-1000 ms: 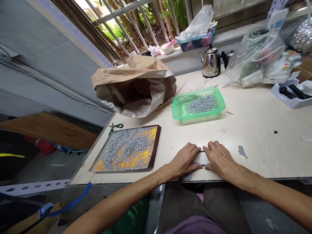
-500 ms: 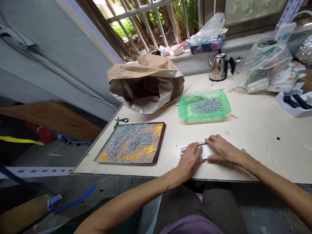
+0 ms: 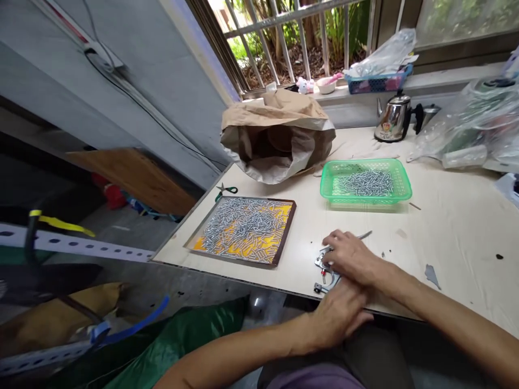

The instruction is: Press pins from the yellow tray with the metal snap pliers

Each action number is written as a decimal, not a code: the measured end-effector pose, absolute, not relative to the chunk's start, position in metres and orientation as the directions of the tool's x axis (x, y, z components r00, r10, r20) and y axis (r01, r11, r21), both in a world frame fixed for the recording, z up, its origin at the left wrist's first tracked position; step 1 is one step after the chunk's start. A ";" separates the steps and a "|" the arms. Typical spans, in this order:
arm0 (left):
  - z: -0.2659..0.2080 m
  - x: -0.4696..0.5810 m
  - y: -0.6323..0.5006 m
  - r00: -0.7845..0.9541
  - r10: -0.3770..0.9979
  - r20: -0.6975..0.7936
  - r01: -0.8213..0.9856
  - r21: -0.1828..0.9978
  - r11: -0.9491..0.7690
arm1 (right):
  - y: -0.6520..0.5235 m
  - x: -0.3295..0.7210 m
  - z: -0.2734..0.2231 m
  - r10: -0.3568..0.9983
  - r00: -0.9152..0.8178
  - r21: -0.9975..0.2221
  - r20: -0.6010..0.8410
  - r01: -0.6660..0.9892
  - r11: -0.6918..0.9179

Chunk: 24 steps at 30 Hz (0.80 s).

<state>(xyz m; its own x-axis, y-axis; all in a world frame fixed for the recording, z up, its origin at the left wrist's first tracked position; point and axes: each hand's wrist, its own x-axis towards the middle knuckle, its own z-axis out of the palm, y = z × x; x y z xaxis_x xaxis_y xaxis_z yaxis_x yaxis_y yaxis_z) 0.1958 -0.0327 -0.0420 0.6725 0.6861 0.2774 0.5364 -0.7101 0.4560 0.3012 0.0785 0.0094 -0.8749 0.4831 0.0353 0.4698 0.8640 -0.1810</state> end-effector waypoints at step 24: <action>-0.023 0.003 0.039 0.235 0.972 0.022 0.942 0.242 -0.233 | 0.154 0.314 0.058 0.626 -0.434 -0.126 0.648 0.750 0.650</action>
